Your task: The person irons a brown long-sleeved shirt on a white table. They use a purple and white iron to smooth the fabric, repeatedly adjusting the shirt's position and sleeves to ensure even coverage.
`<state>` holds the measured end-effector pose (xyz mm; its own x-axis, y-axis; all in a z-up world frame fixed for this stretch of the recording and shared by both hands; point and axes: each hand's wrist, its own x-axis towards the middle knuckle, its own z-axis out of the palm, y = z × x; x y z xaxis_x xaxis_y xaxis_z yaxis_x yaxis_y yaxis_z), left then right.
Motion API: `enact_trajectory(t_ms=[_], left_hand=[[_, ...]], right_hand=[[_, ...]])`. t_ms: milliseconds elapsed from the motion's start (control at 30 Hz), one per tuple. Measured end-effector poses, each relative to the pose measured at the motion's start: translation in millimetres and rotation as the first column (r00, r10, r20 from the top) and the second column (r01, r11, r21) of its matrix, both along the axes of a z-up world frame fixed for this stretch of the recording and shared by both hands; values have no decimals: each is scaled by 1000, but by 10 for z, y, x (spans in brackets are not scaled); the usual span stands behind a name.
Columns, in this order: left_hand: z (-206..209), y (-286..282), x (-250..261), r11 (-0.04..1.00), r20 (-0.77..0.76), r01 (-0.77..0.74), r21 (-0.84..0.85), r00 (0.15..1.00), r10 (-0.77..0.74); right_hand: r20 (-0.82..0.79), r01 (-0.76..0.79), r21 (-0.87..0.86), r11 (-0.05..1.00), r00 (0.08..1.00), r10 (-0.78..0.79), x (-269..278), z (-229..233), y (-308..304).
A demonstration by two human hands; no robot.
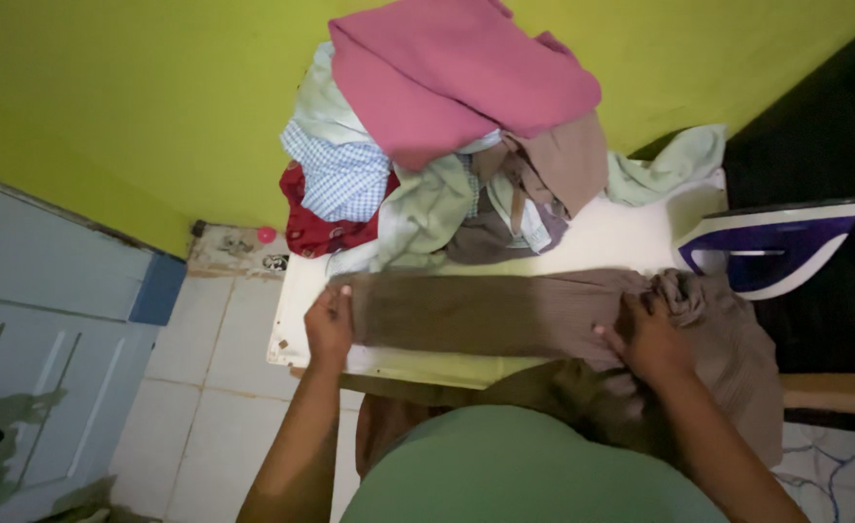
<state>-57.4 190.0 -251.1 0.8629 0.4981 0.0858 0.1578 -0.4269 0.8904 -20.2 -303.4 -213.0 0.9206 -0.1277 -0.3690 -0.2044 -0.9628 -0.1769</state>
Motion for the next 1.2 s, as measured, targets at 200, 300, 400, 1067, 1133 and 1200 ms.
enact_trajectory(t_ms=[200,300,400,1067,1133,1200], left_hand=[[186,174,22,996,72,30,78,997,-35],[116,157,3,985,-92,33,169,996,-18],[-20,156,-13,952,-136,65,298,990,-25],[-194,204,-10,925,-144,144,352,985,-99],[-222,210,-12,929,-156,148,341,983,-99],[-260,231,-5,917,-139,159,366,984,-115]], right_hand=[[118,-7,-22,1000,993,10,211,-36,-9],[95,6,-68,998,995,1,221,128,151],[202,-96,-52,994,974,105,166,278,313],[400,58,867,496,514,-759,636,-271,-1363],[318,70,905,420,546,-775,774,-145,-1406],[408,12,864,504,570,-713,897,43,-1478]])
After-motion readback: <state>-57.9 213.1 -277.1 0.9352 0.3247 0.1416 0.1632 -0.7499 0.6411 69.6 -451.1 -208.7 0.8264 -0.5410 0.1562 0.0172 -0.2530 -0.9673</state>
